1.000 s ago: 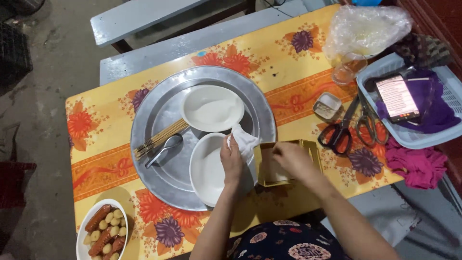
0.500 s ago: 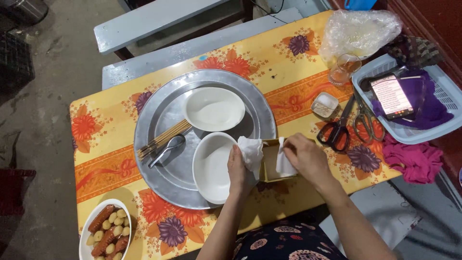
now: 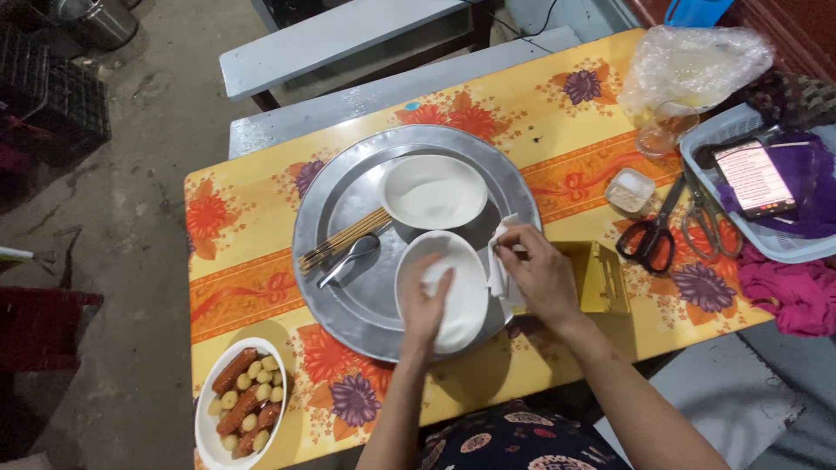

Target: Wiping bowls and chopsticks with a cloth and arranging them on a tray

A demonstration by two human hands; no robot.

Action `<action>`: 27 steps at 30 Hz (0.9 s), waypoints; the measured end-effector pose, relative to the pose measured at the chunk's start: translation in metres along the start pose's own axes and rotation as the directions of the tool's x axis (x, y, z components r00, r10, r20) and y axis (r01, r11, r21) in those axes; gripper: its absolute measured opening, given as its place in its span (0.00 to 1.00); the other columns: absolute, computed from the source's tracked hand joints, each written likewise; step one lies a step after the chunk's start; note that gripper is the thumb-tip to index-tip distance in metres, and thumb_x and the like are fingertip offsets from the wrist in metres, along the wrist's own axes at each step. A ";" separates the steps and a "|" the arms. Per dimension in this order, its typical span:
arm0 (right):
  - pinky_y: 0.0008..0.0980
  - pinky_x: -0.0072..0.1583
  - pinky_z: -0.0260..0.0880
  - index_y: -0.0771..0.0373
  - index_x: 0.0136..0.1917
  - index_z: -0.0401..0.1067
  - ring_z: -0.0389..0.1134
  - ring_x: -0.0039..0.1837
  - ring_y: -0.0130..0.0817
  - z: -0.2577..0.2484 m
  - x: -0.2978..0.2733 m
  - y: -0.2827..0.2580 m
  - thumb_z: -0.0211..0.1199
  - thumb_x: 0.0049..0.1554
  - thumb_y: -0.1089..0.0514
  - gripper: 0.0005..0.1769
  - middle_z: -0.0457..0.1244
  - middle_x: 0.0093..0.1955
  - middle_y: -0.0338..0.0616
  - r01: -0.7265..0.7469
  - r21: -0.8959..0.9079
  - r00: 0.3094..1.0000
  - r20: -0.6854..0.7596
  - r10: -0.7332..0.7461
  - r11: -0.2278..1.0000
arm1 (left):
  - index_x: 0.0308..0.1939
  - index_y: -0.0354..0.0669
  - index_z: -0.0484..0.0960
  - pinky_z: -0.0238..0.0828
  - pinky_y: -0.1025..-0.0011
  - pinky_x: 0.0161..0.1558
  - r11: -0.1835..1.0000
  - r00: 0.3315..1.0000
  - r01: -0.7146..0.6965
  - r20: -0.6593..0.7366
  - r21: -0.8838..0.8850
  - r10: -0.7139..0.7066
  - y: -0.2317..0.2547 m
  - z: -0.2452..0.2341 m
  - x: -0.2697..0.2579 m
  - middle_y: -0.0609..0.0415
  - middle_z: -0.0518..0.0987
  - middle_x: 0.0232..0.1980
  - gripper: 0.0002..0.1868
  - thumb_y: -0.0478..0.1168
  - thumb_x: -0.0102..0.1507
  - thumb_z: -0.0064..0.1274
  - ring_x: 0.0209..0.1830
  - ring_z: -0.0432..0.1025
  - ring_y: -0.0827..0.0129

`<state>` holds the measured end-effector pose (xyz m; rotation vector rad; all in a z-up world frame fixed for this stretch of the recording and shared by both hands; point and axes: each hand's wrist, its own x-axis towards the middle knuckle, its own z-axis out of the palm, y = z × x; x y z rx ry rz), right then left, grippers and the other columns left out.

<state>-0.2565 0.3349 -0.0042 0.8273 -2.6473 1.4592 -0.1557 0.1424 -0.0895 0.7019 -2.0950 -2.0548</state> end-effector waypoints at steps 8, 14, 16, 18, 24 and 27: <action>0.39 0.57 0.82 0.60 0.52 0.77 0.76 0.58 0.46 0.062 -0.007 -0.019 0.66 0.66 0.58 0.04 0.70 0.59 0.48 0.013 0.205 0.999 0.041 -0.022 0.979 | 0.57 0.51 0.76 0.78 0.52 0.45 0.767 0.936 -0.020 -0.259 0.642 0.241 -0.096 -0.078 0.007 0.57 0.74 0.40 0.29 0.41 0.55 0.74 0.42 0.80 0.50; 0.39 0.59 0.82 0.60 0.52 0.76 0.75 0.59 0.47 0.094 -0.012 -0.019 0.68 0.65 0.61 0.03 0.67 0.62 0.48 0.103 0.165 0.994 0.025 -0.108 0.981 | 0.55 0.52 0.76 0.80 0.55 0.42 0.731 0.928 0.027 -0.288 0.682 0.235 -0.099 -0.075 0.016 0.59 0.75 0.39 0.20 0.41 0.61 0.64 0.40 0.82 0.53; 0.42 0.61 0.81 0.60 0.52 0.75 0.74 0.62 0.50 0.098 -0.009 -0.036 0.67 0.64 0.63 0.03 0.66 0.63 0.48 0.220 0.078 0.974 0.036 -0.224 0.972 | 0.55 0.51 0.76 0.79 0.50 0.45 0.715 0.911 -0.002 -0.294 0.699 0.290 -0.089 -0.074 0.012 0.55 0.77 0.42 0.17 0.41 0.63 0.60 0.43 0.82 0.49; 0.45 0.63 0.80 0.60 0.52 0.73 0.72 0.65 0.52 0.110 -0.008 -0.045 0.65 0.64 0.64 0.03 0.65 0.65 0.48 0.336 -0.008 0.941 0.053 -0.335 0.942 | 0.55 0.50 0.75 0.79 0.46 0.47 0.696 0.890 -0.032 -0.296 0.717 0.345 -0.077 -0.073 0.006 0.52 0.79 0.45 0.15 0.41 0.64 0.57 0.47 0.82 0.44; 0.44 0.67 0.74 0.57 0.67 0.72 0.67 0.71 0.52 0.151 0.014 -0.060 0.58 0.67 0.61 0.15 0.64 0.68 0.48 0.654 -0.106 0.726 0.368 -0.582 0.749 | 0.61 0.53 0.73 0.77 0.41 0.48 0.826 0.839 -0.230 -0.325 0.515 0.436 -0.037 -0.077 -0.018 0.40 0.83 0.46 0.15 0.38 0.71 0.41 0.50 0.80 0.36; 0.46 0.59 0.77 0.59 0.71 0.68 0.68 0.67 0.51 0.164 0.037 -0.058 0.68 0.59 0.62 0.27 0.65 0.65 0.49 0.764 -0.254 0.643 0.367 -0.672 0.593 | 0.65 0.47 0.76 0.81 0.48 0.46 0.788 0.753 -0.278 -0.385 0.549 0.534 -0.033 -0.090 -0.023 0.38 0.87 0.47 0.19 0.33 0.71 0.42 0.49 0.82 0.39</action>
